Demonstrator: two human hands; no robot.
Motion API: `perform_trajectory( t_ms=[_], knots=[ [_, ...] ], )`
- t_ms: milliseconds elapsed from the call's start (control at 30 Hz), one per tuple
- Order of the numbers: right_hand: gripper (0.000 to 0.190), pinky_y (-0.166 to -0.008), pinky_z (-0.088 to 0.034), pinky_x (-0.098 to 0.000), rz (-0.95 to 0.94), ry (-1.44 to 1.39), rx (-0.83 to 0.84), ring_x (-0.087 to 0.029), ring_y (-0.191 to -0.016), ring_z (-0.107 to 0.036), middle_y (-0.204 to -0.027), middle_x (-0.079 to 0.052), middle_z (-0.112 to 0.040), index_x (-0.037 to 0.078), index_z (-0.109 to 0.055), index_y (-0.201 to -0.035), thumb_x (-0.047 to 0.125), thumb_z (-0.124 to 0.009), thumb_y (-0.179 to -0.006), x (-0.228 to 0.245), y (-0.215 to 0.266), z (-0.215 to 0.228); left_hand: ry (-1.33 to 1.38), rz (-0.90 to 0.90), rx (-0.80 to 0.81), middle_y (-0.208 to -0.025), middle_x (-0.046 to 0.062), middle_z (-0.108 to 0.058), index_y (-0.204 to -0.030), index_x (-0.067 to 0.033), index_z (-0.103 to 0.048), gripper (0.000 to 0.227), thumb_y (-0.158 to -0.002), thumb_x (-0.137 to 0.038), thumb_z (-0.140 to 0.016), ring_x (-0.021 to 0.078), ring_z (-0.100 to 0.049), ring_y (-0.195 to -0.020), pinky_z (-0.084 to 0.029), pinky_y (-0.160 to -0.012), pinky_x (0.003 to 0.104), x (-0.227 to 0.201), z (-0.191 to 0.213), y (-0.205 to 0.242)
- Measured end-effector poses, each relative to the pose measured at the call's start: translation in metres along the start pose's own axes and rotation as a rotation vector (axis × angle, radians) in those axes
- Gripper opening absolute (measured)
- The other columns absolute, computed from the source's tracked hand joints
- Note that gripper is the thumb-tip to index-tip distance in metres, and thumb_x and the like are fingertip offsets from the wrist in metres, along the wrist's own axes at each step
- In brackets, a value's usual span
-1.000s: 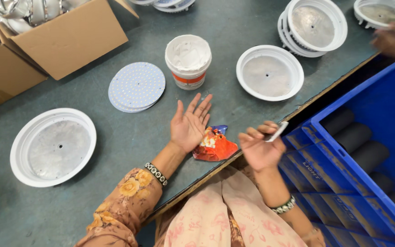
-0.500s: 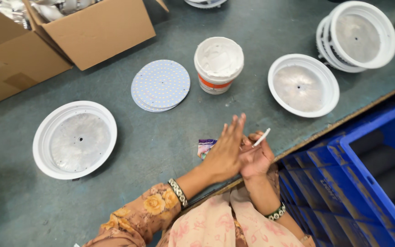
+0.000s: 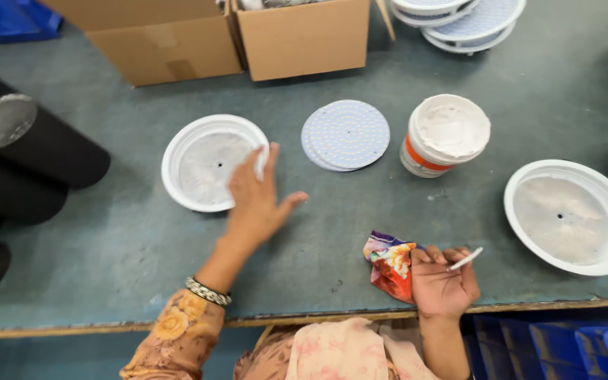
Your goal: The person scoops a white paste from a container using a small spatula and spreads it onto the interior surface of circular white plastic housings. The person repeats this process for multiple housings, ensuring even coverage on the inner surfaces.
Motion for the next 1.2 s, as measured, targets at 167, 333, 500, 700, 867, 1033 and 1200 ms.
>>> perform_trajectory(
  t_ms=[167,333,500,700,867,1033,1200],
  knots=[
    [0.016,-0.094,-0.043,-0.0404,-0.087,0.131,-0.066,-0.024,-0.091,-0.061,-0.093,-0.011,-0.073,0.005,-0.070,-0.103,0.020,-0.066,-0.099,-0.017,-0.009,0.008,-0.139,0.094,0.070,-0.112,0.010,-0.061,-0.122,-0.0134,-0.072,0.040,-0.082,-0.017,-0.078,0.0309,-0.059,-0.104,-0.046,-0.086,0.046,0.043,0.029,0.022],
    [0.028,-0.078,-0.043,-0.0422,-0.375,0.255,-0.036,-0.028,-0.081,-0.059,-0.085,-0.017,-0.069,-0.001,-0.068,-0.091,0.027,-0.067,-0.094,-0.098,0.018,-0.007,0.095,-0.047,-0.120,-0.097,0.007,-0.064,-0.108,-0.0081,-0.075,0.024,-0.085,0.000,-0.074,0.0301,-0.063,-0.089,-0.050,-0.075,0.041,0.012,0.062,0.031],
    [0.012,-0.080,-0.044,-0.0359,-0.360,-0.041,0.053,-0.018,-0.075,-0.055,-0.081,-0.001,-0.068,0.011,-0.069,-0.092,0.017,-0.074,-0.084,-0.115,0.000,-0.046,0.229,-0.243,-0.028,-0.098,0.009,-0.066,-0.105,-0.0086,-0.074,0.032,-0.075,0.002,-0.072,0.0306,-0.064,-0.085,-0.051,-0.072,0.042,-0.034,0.074,0.039],
    [0.013,-0.080,-0.043,-0.0284,-0.045,0.098,0.179,-0.014,-0.081,-0.058,-0.094,-0.001,-0.075,0.011,-0.071,-0.105,0.012,-0.074,-0.092,0.022,-0.024,-0.088,0.399,-0.727,0.189,-0.097,0.006,-0.065,-0.113,-0.0072,-0.074,0.043,-0.071,-0.003,-0.070,0.0253,-0.062,-0.086,-0.048,-0.071,0.039,-0.115,0.026,0.056],
    [0.013,-0.078,-0.044,-0.0297,0.025,0.248,0.146,-0.018,-0.087,-0.060,-0.096,-0.006,-0.074,0.007,-0.071,-0.110,0.017,-0.070,-0.101,0.053,-0.009,-0.094,0.407,-0.900,0.406,-0.101,0.003,-0.065,-0.113,-0.0126,-0.074,0.031,-0.082,-0.015,-0.073,0.0228,-0.060,-0.094,-0.046,-0.077,0.038,-0.173,-0.031,0.047],
    [0.016,-0.078,-0.050,-0.0343,0.129,0.630,0.185,-0.021,-0.087,-0.065,-0.099,-0.009,-0.075,0.005,-0.070,-0.114,0.012,-0.071,-0.100,0.068,-0.024,-0.119,0.684,-0.758,0.541,-0.103,0.008,-0.065,-0.117,-0.0073,-0.072,0.044,-0.082,-0.033,-0.082,0.0279,-0.060,-0.100,-0.047,-0.081,0.042,-0.181,-0.047,0.028],
    [0.018,-0.085,-0.054,-0.0342,0.411,1.417,0.189,-0.020,-0.092,-0.068,-0.105,-0.008,-0.074,0.000,-0.067,-0.115,0.009,-0.075,-0.101,0.078,-0.077,-0.175,0.855,-0.139,0.167,-0.117,0.009,-0.060,-0.127,-0.0082,-0.066,0.043,-0.091,-0.029,-0.075,0.0224,-0.061,-0.102,-0.053,-0.085,0.036,-0.111,-0.060,-0.023]
  ],
)
Point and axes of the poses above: each hand's wrist, its own y-axis away from the middle knuckle, its own z-axis out of the back of the hand, x = y × z, the point moved 8 cm from there along -y, towards the middle knuckle
